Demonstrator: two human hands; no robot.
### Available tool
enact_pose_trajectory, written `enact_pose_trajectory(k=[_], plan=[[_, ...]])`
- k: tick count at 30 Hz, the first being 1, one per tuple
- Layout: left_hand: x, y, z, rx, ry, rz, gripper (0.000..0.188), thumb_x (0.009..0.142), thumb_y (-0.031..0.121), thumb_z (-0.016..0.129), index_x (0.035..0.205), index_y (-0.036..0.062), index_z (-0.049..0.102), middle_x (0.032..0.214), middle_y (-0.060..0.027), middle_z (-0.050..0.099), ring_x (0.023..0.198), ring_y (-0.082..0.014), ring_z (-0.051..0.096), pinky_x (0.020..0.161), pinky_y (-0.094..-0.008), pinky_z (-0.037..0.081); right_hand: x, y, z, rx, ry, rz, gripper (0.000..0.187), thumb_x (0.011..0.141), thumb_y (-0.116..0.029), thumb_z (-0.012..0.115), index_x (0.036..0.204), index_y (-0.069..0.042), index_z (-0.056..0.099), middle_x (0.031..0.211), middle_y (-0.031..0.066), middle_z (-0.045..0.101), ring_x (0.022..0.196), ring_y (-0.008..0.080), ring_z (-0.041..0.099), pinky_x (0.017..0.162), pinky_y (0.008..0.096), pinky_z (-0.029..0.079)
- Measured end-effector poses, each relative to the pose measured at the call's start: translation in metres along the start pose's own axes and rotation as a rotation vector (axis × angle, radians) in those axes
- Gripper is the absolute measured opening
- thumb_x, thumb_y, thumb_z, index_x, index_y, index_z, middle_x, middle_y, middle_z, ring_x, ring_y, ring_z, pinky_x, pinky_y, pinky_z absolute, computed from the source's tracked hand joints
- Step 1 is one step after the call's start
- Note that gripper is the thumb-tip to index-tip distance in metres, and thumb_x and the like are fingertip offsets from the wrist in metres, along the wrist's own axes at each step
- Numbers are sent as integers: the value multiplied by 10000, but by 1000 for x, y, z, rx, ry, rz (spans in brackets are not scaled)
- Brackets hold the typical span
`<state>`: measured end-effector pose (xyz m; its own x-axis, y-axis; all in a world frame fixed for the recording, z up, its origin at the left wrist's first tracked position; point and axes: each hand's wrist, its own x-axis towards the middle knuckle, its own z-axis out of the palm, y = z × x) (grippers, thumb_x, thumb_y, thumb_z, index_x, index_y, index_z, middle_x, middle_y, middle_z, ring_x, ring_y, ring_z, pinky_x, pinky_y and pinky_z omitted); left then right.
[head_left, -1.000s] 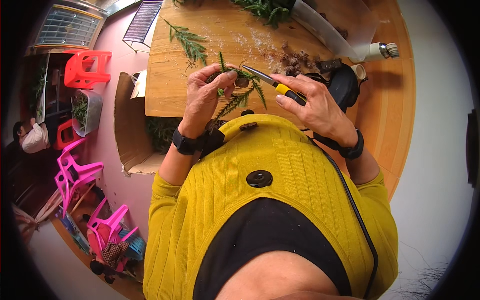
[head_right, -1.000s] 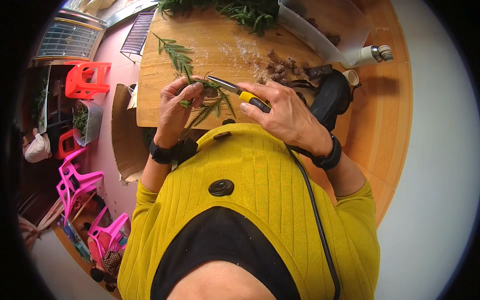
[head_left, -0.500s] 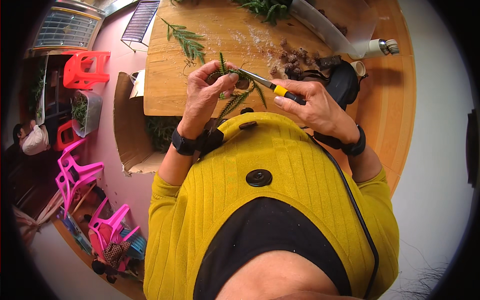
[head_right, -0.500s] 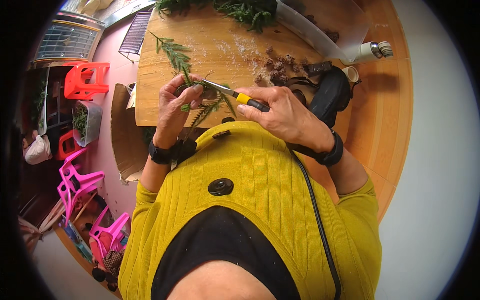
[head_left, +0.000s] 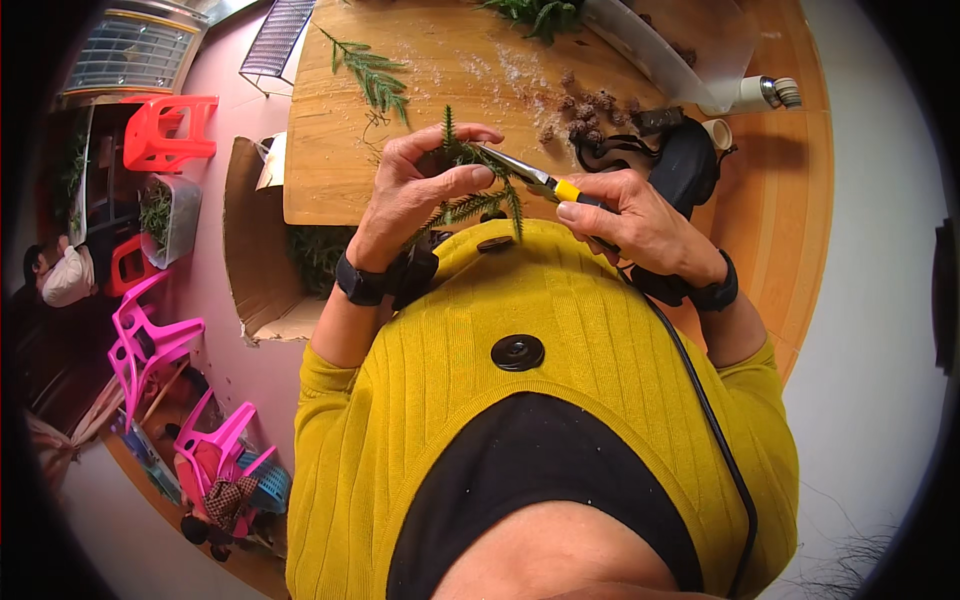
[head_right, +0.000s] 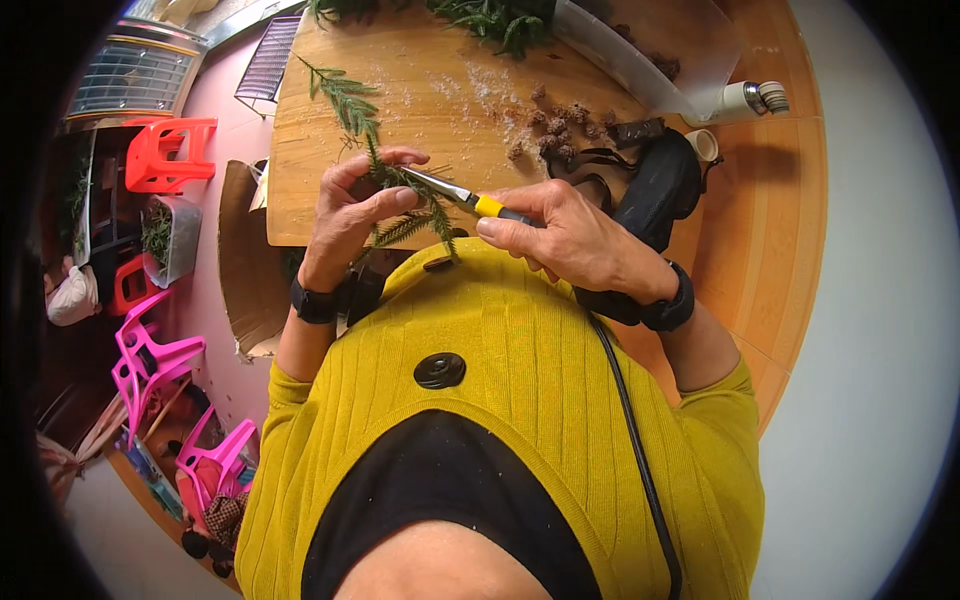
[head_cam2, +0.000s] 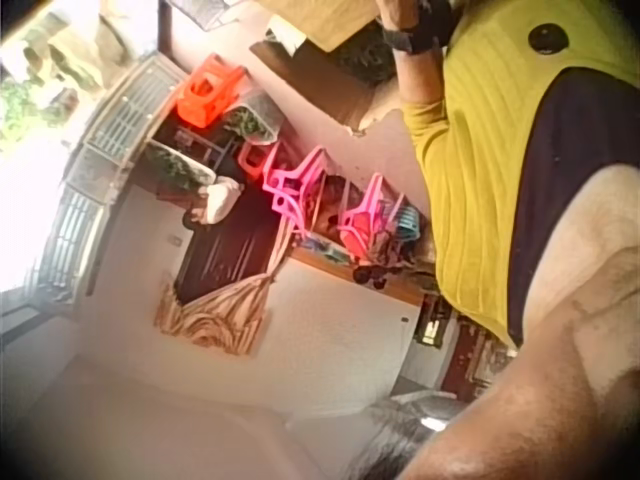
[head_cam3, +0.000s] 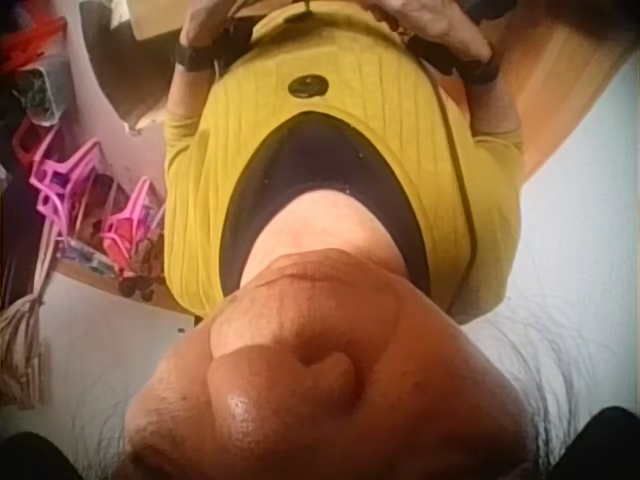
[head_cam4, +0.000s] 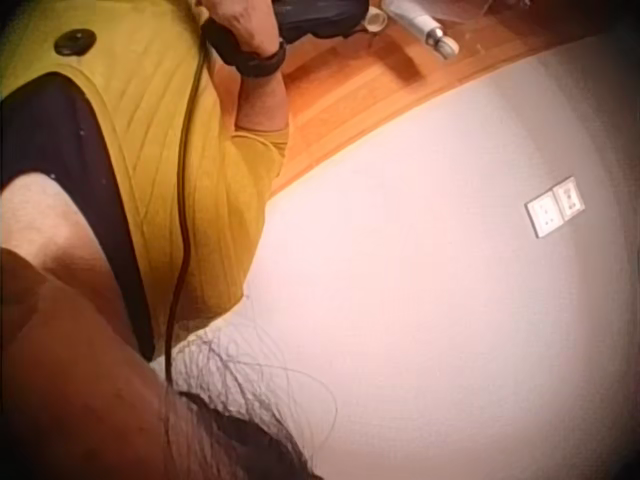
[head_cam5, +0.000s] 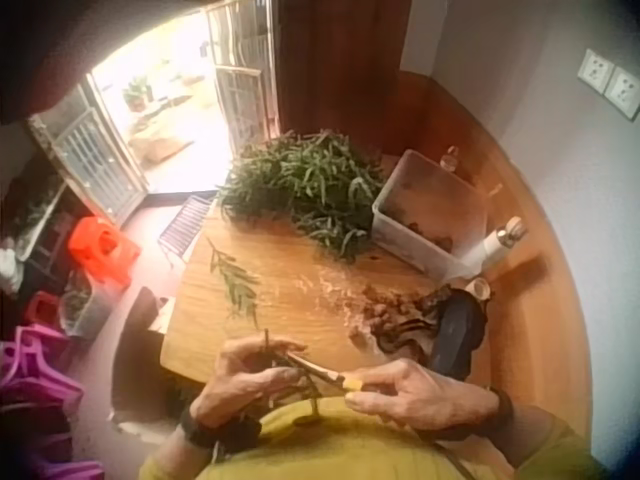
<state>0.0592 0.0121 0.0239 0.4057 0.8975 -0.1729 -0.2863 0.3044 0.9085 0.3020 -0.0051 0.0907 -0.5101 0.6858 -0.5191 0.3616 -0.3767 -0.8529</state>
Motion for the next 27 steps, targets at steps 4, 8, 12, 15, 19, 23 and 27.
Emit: enact_pose_trajectory(k=[4,8,12,15,19,23,27], plan=[[3,-5,-2,150,-24,217,242,820,13,705,1057,-12,661,960,-20,635,828,-83,593,752,-211,495,-3,1,-1,-20,5,7,317,925,-213,575,1149,8,618,609,-42,464,518,32,401,469,220,327],[-4,1,3,91,11,45,172,817,10,705,987,-12,685,965,-44,641,836,-96,595,749,-232,499,-2,5,-4,-6,-16,7,321,922,-209,582,1158,6,615,627,-53,472,563,14,417,490,212,324],[-6,-3,1,196,40,76,172,819,10,703,989,-12,682,968,-41,640,841,-90,596,742,-225,498,4,15,-14,24,-138,54,346,902,-205,601,1185,-6,607,686,-4,521,613,60,464,544,234,375],[-8,-7,2,209,68,97,197,818,4,705,1010,-17,673,959,-36,646,841,-84,598,737,-218,499,6,20,-10,-333,88,-326,364,862,-169,632,1197,-28,608,748,43,545,651,115,488,588,256,408],[-9,-8,6,160,120,171,220,814,-13,707,1029,-24,662,935,-33,657,841,-73,603,729,-202,501,-10,5,-6,-664,337,-447,437,793,-112,674,1222,-69,605,817,95,548,700,194,509,656,292,442],[-11,-3,12,108,147,155,231,808,-40,704,1032,-34,647,900,-36,666,838,-70,609,723,-191,507,-10,0,-3,-764,433,-417,517,741,-68,700,1247,-103,598,832,96,521,733,223,510,699,309,446],[-11,-4,13,81,141,140,244,800,-72,697,1030,-45,620,924,-50,662,853,-74,610,737,-195,518,-5,3,-1,-780,428,-457,559,725,-70,719,1267,-120,590,838,88,489,765,230,503,727,319,440]])
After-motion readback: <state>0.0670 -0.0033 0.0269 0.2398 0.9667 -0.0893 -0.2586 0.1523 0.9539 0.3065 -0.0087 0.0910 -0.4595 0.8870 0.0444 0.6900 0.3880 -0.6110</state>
